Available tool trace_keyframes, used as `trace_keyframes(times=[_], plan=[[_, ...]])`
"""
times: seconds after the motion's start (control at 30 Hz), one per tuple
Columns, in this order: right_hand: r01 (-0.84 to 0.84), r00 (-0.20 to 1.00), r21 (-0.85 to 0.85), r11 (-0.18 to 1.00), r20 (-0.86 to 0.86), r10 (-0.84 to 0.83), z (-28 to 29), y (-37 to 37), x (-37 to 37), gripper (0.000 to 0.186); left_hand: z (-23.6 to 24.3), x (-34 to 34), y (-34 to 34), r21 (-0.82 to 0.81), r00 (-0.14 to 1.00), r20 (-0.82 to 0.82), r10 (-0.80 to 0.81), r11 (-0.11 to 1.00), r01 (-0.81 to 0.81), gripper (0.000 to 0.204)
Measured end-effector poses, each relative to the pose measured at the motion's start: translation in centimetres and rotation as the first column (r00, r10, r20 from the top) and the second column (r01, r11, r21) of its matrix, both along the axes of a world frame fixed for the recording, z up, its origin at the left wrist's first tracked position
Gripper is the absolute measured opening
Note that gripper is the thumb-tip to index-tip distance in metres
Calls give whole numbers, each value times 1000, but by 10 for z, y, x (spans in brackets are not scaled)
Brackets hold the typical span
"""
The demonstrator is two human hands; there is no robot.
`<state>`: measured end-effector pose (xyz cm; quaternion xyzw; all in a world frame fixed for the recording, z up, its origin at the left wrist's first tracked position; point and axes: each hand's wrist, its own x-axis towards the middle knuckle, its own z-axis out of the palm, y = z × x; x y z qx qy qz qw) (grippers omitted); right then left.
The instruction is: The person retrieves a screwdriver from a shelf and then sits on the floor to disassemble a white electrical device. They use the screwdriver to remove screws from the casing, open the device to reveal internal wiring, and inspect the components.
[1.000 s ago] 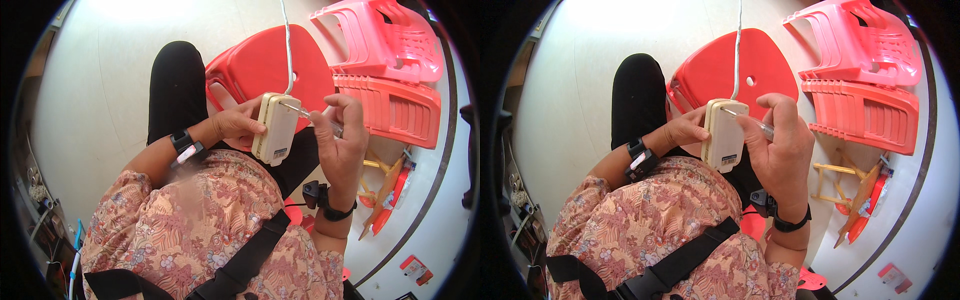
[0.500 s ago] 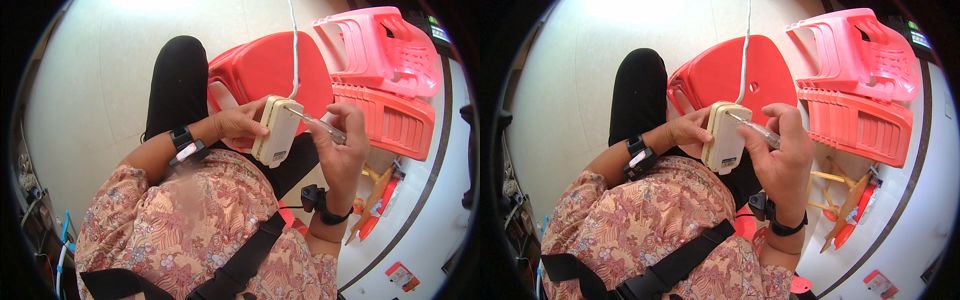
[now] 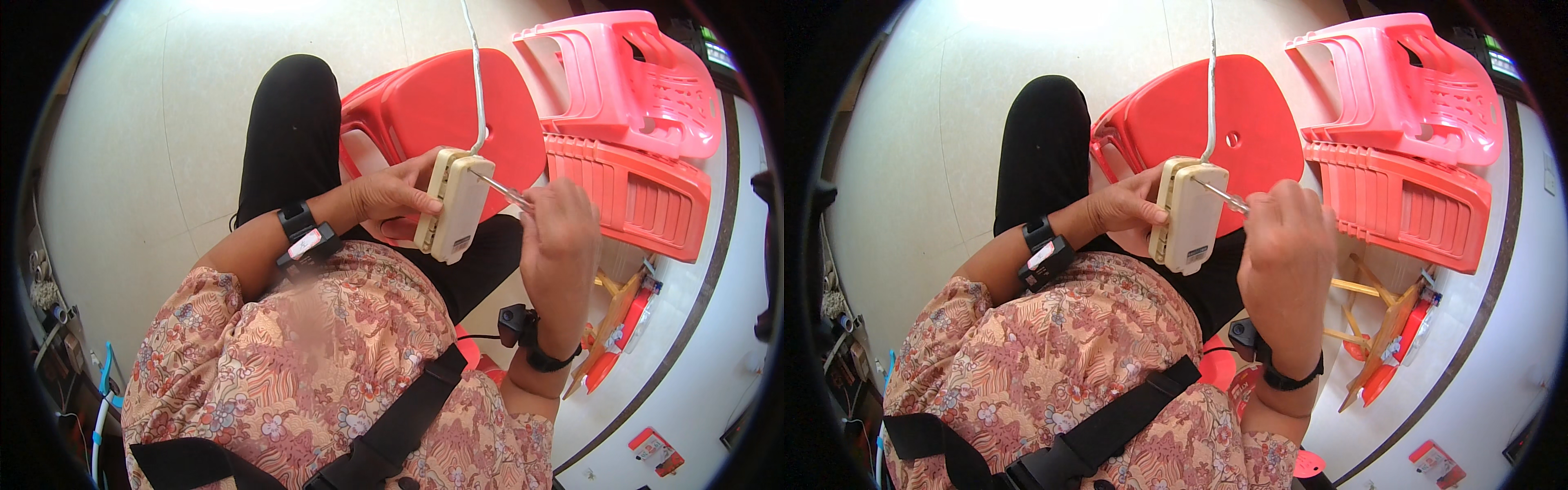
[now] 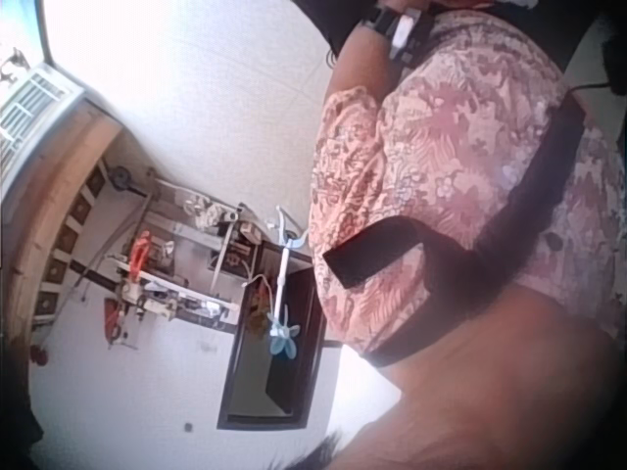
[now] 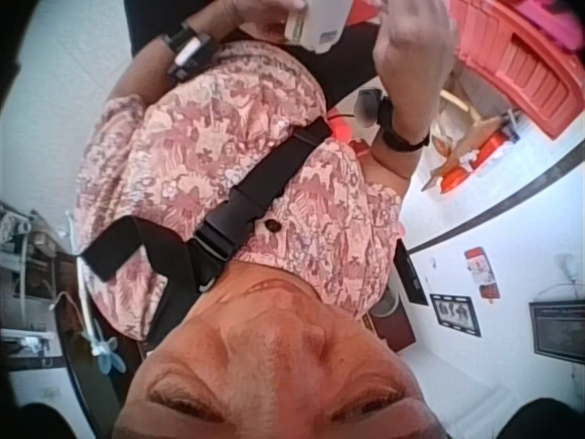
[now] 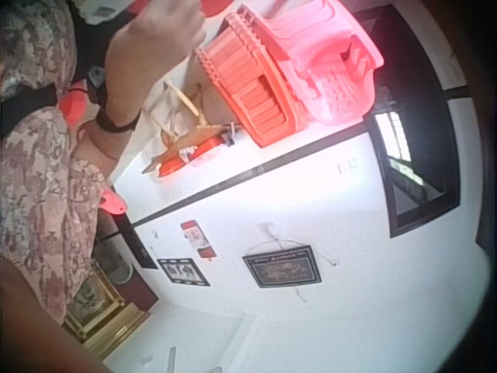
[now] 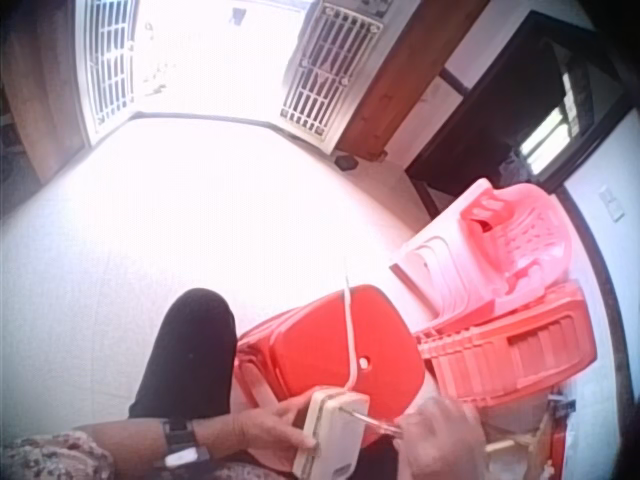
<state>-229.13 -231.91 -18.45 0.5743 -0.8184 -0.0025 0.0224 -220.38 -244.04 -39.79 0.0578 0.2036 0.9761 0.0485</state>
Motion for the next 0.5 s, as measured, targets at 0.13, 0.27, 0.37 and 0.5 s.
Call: trace_keyframes(times=[0.13, 0.27, 0.37, 0.5], plan=[[148, 984, -141, 979, 116, -132, -1, 11, -5, 13, 2, 0, -1, 19, 999, 14, 30, 999, -30, 93], [555, 678, -164, 815, 656, -330, -27, 18, -8, 17, 6, 2, -3, 66, 999, 38, 23, 997, -25, 94], [573, 673, -145, 806, 645, -362, -53, 23, -4, 53, 11, 4, -5, 136, 998, 31, 51, 989, -55, 95], [430, 824, -177, 885, 478, -305, -77, 21, 8, 89, 17, 4, -6, 155, 996, 55, 73, 985, -80, 96]])
